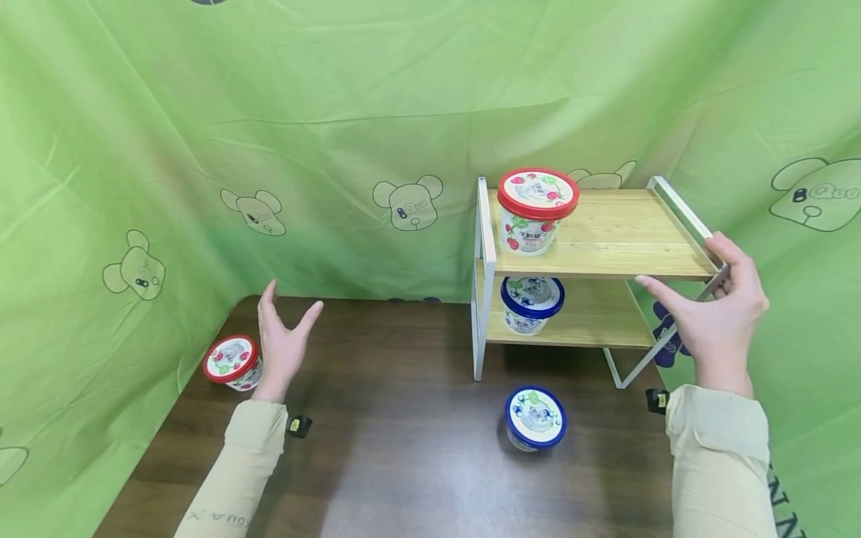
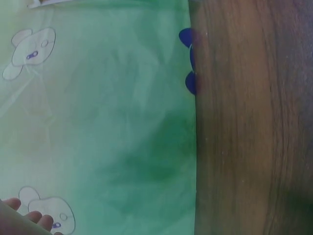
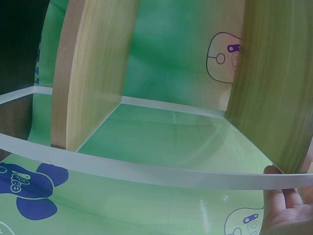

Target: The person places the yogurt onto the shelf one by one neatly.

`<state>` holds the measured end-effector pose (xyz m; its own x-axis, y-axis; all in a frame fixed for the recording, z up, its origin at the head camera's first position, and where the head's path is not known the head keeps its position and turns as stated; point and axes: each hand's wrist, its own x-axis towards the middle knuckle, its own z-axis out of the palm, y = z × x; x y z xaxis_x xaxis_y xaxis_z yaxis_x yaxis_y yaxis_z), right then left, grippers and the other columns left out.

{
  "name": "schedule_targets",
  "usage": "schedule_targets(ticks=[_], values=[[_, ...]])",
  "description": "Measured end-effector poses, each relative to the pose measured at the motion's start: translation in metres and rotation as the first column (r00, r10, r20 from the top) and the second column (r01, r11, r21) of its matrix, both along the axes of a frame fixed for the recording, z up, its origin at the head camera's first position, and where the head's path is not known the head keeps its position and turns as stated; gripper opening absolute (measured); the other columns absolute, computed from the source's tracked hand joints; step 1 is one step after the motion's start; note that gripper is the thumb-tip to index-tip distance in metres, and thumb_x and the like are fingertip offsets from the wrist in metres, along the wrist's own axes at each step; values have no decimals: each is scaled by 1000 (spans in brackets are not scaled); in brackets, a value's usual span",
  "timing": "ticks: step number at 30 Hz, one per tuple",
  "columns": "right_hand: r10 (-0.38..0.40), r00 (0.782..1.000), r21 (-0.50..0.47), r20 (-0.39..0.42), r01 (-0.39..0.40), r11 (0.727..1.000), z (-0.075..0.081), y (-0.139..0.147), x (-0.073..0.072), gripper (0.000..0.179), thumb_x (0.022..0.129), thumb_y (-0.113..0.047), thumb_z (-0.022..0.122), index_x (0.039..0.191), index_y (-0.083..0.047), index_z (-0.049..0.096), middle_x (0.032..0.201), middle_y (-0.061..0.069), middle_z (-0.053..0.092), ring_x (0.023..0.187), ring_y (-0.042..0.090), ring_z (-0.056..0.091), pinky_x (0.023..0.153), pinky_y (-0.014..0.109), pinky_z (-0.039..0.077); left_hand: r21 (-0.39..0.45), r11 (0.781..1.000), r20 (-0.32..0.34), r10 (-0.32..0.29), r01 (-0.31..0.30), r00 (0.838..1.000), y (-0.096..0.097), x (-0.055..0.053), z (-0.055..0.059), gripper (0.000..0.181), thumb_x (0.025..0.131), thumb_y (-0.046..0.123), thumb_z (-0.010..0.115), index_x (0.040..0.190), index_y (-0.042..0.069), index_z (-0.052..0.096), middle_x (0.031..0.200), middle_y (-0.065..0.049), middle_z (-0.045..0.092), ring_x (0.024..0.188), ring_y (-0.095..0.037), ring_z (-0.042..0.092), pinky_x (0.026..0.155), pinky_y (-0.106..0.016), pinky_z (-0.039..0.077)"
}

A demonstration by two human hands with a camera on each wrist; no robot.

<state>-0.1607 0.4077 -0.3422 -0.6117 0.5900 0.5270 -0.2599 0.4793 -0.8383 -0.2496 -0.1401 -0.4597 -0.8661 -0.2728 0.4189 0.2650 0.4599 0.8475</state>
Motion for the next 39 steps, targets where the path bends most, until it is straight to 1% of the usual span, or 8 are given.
schedule_targets(ticks=[7, 11, 15, 20, 25, 29, 32, 39], values=[[9, 1000, -31, 9, -9, 999, 0, 2, 0, 83, 61, 16, 89, 135, -11, 63, 142, 6, 57, 115, 14, 60, 100, 19, 44, 21, 999, 41, 45, -46, 998, -13, -1, 3, 95, 87, 54, 77, 161, 21, 25, 162, -1, 26, 148, -23, 21, 117, -53, 20], [10, 1000, -32, 9, -10, 999, 0, 3, -1, 83, 61, 16, 89, 135, -11, 63, 142, 6, 57, 115, 14, 60, 99, 19, 44, 32, 997, 41, 73, -75, 996, -21, -1, 5, 96, 87, 53, 77, 161, 21, 25, 162, -1, 26, 148, -22, 22, 118, -52, 20], [10, 1000, -20, 2, -10, 1000, 0, 2, -1, 83, 61, 16, 89, 135, -11, 63, 142, 6, 57, 115, 14, 60, 100, 20, 44, 65, 994, 43, 86, -89, 995, -28, -1, 7, 94, 88, 50, 78, 161, 22, 25, 162, 0, 25, 148, -21, 22, 118, -51, 20], [7, 1000, -16, 1, -7, 1000, -1, 2, -1, 83, 61, 15, 89, 135, -11, 63, 142, 6, 58, 115, 14, 60, 101, 20, 44, 83, 989, 33, 119, -121, 992, -37, 0, 8, 93, 88, 47, 78, 160, 20, 26, 162, -1, 27, 147, -21, 24, 118, -48, 21], [6, 1000, -12, 6, -6, 1000, -1, 3, -1, 83, 61, 15, 89, 135, -11, 63, 142, 6, 57, 117, 14, 59, 101, 21, 44, 87, 983, 19, 158, -159, 987, -45, 1, 8, 93, 88, 46, 80, 159, 18, 28, 161, -4, 28, 146, -22, 25, 118, -43, 21], [7, 1000, -21, 16, -7, 1000, -1, 4, -1, 83, 61, 15, 89, 135, -12, 63, 143, 4, 57, 119, 13, 59, 103, 21, 43, 92, 977, 30, 188, -190, 982, -52, 1, 9, 93, 87, 48, 79, 159, 19, 29, 161, -3, 27, 147, -18, 23, 119, -40, 19], [7, 1000, -22, 19, -6, 1000, -1, 4, 0, 83, 62, 15, 89, 136, -12, 62, 144, 4, 57, 120, 13, 58, 104, 22, 42, 104, 973, 38, 203, -206, 978, -56, 3, 9, 93, 87, 48, 79, 159, 19, 28, 161, -3, 27, 147, -18, 22, 119, -40, 18], [5, 1000, -32, 23, -5, 999, -2, 5, -1, 84, 61, 14, 90, 136, -13, 62, 143, 3, 57, 119, 12, 58, 103, 20, 42, 120, 957, 31, 262, -264, 964, -70, 6, 5, 93, 86, 46, 81, 158, 15, 31, 160, -5, 30, 146, -19, 24, 118, -36, 18]])
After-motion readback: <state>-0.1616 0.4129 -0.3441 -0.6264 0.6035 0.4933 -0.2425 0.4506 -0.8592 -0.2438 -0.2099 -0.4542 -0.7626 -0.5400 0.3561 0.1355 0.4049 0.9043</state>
